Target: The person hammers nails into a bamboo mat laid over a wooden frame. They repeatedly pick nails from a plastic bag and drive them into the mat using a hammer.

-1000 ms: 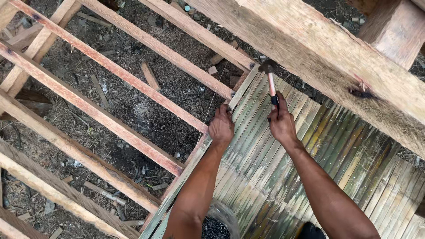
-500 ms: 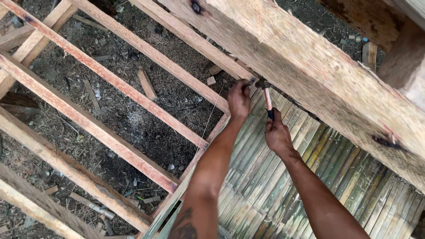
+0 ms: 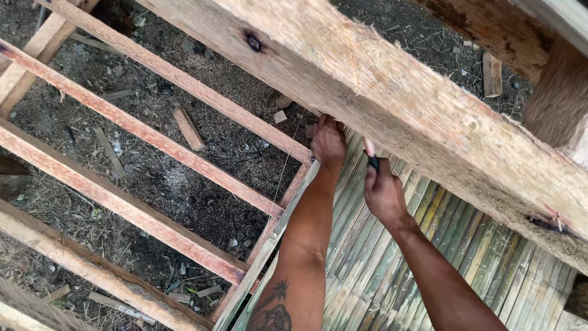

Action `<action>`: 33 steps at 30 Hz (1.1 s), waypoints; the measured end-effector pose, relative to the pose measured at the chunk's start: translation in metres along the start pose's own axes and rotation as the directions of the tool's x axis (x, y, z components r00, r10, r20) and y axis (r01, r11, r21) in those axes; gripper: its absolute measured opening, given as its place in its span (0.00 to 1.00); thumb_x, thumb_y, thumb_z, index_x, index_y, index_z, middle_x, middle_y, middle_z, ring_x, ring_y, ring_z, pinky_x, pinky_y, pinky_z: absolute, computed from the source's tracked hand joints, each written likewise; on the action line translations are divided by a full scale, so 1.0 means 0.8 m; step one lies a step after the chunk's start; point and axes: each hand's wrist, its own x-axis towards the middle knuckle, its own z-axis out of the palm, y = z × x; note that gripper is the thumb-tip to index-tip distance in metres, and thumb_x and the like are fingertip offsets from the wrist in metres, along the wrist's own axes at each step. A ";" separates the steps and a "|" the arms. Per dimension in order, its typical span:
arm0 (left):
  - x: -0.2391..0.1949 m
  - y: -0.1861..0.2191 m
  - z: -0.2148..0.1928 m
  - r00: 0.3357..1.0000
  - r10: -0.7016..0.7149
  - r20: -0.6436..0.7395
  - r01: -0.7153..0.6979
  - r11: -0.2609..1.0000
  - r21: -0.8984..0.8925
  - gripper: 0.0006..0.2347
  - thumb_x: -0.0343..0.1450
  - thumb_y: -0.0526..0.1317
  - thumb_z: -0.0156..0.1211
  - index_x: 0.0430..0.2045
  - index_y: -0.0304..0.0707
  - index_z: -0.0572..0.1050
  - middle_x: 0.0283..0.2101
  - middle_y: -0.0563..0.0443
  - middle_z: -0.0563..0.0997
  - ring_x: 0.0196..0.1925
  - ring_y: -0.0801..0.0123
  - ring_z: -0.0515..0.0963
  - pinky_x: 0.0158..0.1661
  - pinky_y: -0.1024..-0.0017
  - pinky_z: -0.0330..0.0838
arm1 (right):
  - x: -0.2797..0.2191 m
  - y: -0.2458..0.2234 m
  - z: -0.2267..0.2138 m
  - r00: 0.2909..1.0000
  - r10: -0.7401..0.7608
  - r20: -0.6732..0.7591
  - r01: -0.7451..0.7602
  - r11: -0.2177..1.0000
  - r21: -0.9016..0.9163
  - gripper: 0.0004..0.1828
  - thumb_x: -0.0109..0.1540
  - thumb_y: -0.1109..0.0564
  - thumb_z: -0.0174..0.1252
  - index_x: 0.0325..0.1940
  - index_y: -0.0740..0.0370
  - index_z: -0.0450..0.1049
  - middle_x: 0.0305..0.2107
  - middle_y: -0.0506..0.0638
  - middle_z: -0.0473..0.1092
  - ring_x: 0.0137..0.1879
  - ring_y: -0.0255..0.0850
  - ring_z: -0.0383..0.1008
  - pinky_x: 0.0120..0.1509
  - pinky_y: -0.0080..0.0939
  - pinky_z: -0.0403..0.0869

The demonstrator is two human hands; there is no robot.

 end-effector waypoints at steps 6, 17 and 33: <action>-0.003 0.024 -0.073 0.960 -0.146 0.239 0.187 0.970 -0.158 0.16 0.75 0.33 0.53 0.59 0.36 0.69 0.62 0.39 0.72 0.53 0.46 0.79 0.51 0.56 0.80 | -0.007 0.024 0.018 0.920 -0.259 -0.294 0.279 0.960 0.029 0.15 0.72 0.53 0.40 0.52 0.69 0.62 0.17 0.60 0.71 0.22 0.53 0.77 0.23 0.55 0.72; -0.022 0.007 -0.088 0.989 0.097 0.109 -0.048 0.920 -0.388 0.40 0.62 0.22 0.49 0.73 0.31 0.43 0.68 0.29 0.58 0.57 0.38 0.76 0.57 0.53 0.74 | 0.016 0.023 0.030 0.995 0.100 0.000 -0.099 0.991 0.085 0.17 0.74 0.49 0.32 0.51 0.64 0.61 0.20 0.55 0.69 0.19 0.48 0.70 0.19 0.51 0.70; -0.350 -0.015 -0.355 -0.246 0.121 0.962 -0.298 0.935 -0.194 0.12 0.69 0.37 0.59 0.46 0.44 0.81 0.47 0.44 0.85 0.44 0.63 0.83 0.45 0.61 0.78 | -0.055 0.055 0.074 0.987 0.135 0.091 -0.153 0.959 0.239 0.19 0.73 0.47 0.38 0.53 0.65 0.66 0.29 0.65 0.72 0.29 0.55 0.74 0.31 0.59 0.72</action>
